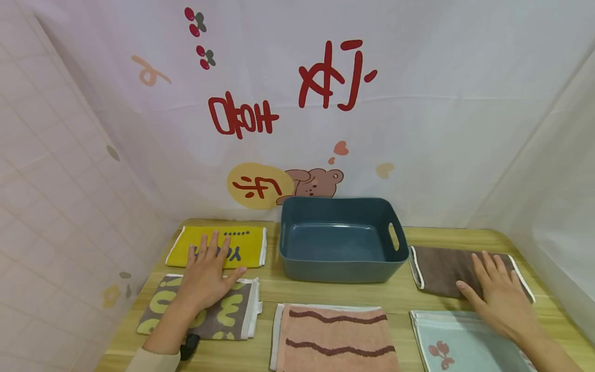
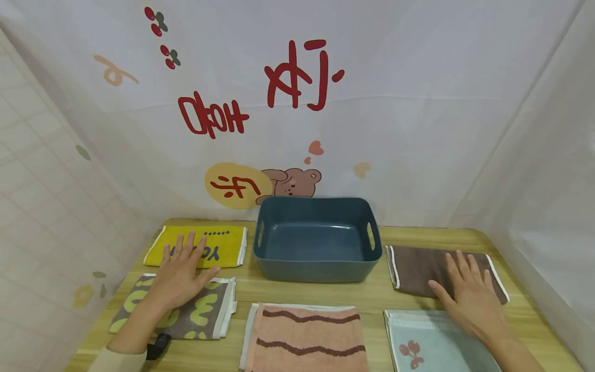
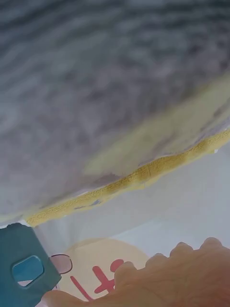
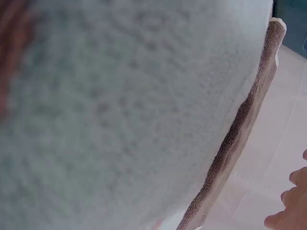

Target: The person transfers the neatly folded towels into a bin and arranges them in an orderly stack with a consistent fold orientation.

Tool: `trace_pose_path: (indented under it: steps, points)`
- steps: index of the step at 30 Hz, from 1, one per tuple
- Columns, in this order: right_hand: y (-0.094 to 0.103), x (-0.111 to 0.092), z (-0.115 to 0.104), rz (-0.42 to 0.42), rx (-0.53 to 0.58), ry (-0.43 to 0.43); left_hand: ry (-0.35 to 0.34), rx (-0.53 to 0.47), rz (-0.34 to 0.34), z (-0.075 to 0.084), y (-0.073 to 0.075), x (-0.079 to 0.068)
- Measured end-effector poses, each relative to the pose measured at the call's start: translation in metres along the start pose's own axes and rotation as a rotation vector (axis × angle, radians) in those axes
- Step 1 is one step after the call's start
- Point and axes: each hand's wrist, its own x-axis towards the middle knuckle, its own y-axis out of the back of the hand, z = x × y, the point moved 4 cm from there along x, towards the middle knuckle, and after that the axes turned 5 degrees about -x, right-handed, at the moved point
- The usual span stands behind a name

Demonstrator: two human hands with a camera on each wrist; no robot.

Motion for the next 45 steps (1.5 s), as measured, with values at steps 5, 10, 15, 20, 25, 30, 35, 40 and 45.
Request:
trace_pose_path:
  steps: [5,10,15,20,25,30,35,40,45]
  points:
    - [0.001,0.0,-0.002,-0.004,0.016,0.004,0.003,0.008,0.003,0.004,0.001,-0.001]
    - [0.004,-0.001,-0.007,0.007,0.015,0.003,-0.017,0.017,-0.008,0.012,0.002,-0.006]
    - [0.008,-0.003,-0.015,0.004,0.024,0.004,-0.053,-0.001,-0.006,0.025,0.006,-0.012]
    - [0.013,-0.003,-0.022,0.002,0.042,0.003,-0.066,-0.006,-0.018,0.036,0.007,-0.016]
    - [0.015,-0.005,-0.029,0.014,0.047,-0.001,-0.054,-0.061,-0.025,0.048,0.006,-0.021]
    - [0.016,-0.006,-0.037,0.02,0.051,-0.005,-0.032,-0.113,-0.046,0.059,0.004,-0.024]
    - [0.016,-0.009,-0.05,0.036,0.054,0.005,-0.028,-0.117,-0.037,0.067,0.004,-0.029]
    - [0.016,-0.01,-0.059,0.051,0.063,0.005,-0.023,-0.148,-0.024,0.073,0.002,-0.033]
    - [0.017,-0.01,-0.069,0.037,0.087,0.004,-0.017,-0.172,-0.025,0.079,-0.003,-0.037]
